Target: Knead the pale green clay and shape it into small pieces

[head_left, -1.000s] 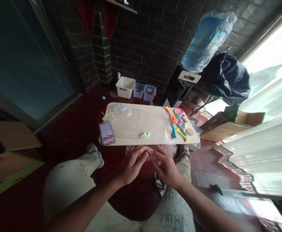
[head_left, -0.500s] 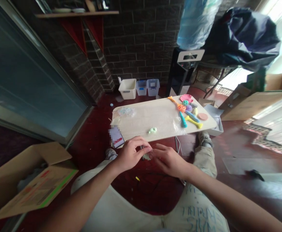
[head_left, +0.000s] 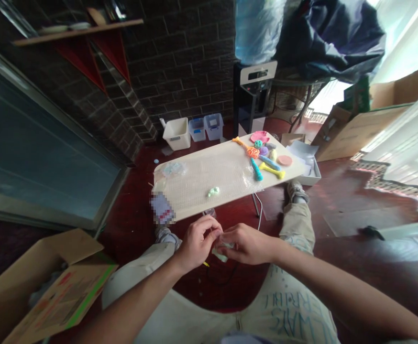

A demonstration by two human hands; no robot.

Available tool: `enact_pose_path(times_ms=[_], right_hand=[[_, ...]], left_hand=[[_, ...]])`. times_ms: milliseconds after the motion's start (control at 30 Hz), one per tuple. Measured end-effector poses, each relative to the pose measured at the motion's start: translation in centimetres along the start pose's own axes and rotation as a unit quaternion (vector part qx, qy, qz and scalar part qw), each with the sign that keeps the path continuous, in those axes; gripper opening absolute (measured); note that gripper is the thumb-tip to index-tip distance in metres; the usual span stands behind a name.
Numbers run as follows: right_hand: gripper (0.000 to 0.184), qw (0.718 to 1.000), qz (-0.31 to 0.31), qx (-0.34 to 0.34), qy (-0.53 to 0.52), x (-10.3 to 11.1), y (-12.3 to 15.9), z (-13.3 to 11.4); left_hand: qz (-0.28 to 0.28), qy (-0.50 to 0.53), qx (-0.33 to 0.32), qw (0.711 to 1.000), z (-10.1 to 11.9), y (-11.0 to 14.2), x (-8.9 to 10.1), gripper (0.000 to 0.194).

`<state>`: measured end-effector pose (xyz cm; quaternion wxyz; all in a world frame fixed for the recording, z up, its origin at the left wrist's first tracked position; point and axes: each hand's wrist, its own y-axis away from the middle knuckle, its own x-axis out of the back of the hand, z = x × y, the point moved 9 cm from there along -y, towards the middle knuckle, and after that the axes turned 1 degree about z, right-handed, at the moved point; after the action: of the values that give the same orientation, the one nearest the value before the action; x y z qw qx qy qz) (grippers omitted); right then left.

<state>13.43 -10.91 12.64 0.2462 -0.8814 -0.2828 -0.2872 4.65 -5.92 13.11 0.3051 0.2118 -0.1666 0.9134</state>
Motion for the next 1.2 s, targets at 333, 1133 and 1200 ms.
enact_pose_path(times_ms=[333,1133,1200], right_hand=[[0.011,0.997,-0.012,-0.053,0.047,-2.3,0.2,0.6],[0.034,0.976,0.153,-0.075,-0.136,0.1,1.4,-0.7],[0.03,0.976,0.152,-0.08,-0.134,0.2,1.5,-0.9]], left_hand=[[-0.001,-0.025,0.007,1.0,-0.2,0.7,-0.4,0.022],[0.127,0.152,0.137,0.97,-4.9,6.8,0.1,0.018],[0.123,0.131,0.13,0.975,-4.7,6.9,0.0,0.017]])
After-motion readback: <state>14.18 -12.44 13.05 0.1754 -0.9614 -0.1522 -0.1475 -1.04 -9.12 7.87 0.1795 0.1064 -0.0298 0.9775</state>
